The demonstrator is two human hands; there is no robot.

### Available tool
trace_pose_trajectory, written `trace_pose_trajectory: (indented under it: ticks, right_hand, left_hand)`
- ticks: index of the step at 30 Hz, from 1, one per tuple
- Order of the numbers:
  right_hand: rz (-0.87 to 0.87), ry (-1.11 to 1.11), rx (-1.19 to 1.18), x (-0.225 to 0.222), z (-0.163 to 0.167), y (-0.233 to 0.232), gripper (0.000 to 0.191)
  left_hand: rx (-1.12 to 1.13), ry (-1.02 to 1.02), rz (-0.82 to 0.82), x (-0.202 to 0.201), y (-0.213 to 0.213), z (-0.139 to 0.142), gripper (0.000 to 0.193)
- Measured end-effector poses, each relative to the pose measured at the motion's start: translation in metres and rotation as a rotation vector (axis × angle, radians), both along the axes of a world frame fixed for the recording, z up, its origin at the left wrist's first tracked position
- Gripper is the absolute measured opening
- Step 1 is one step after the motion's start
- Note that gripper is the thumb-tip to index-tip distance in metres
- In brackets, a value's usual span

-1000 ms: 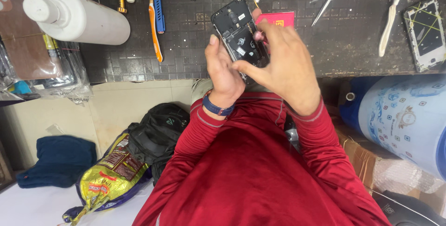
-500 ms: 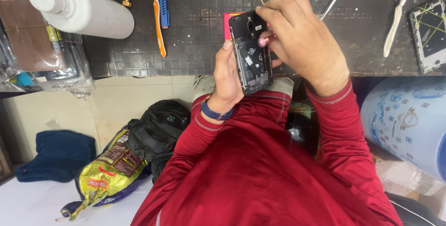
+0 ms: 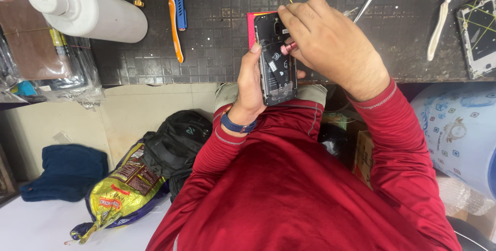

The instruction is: The person uses a small screwdriver to remove screws from the back of a smartphone. They then lift the motherboard assembly out of the phone chassis and hold it in their hands.

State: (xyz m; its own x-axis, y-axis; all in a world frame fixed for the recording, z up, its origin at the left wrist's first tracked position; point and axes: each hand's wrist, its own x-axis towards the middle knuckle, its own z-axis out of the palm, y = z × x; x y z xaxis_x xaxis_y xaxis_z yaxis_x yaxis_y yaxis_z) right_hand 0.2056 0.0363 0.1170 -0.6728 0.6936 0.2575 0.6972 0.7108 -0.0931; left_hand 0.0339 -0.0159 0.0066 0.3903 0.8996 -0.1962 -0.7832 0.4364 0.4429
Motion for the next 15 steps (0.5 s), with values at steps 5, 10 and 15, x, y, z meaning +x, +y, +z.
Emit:
trace_pose_trajectory:
  ticks: [5,10,15]
  right_hand:
    - [0.001,-0.073,0.043,-0.0009,-0.0025,-0.0023,0.07]
    - [0.026,-0.131,0.11,-0.001,-0.0035,-0.003,0.072]
    - [0.018,-0.173,0.153,-0.0032,-0.005,-0.0044,0.069]
  left_hand:
    - [-0.034,-0.004,-0.03,0.0,0.0004,-0.0047,0.06]
    - [-0.099,0.055,-0.048,0.0031,0.0031,-0.0059,0.065]
    - [-0.064,0.059,-0.049,0.0022,0.0036,-0.0047,0.068]
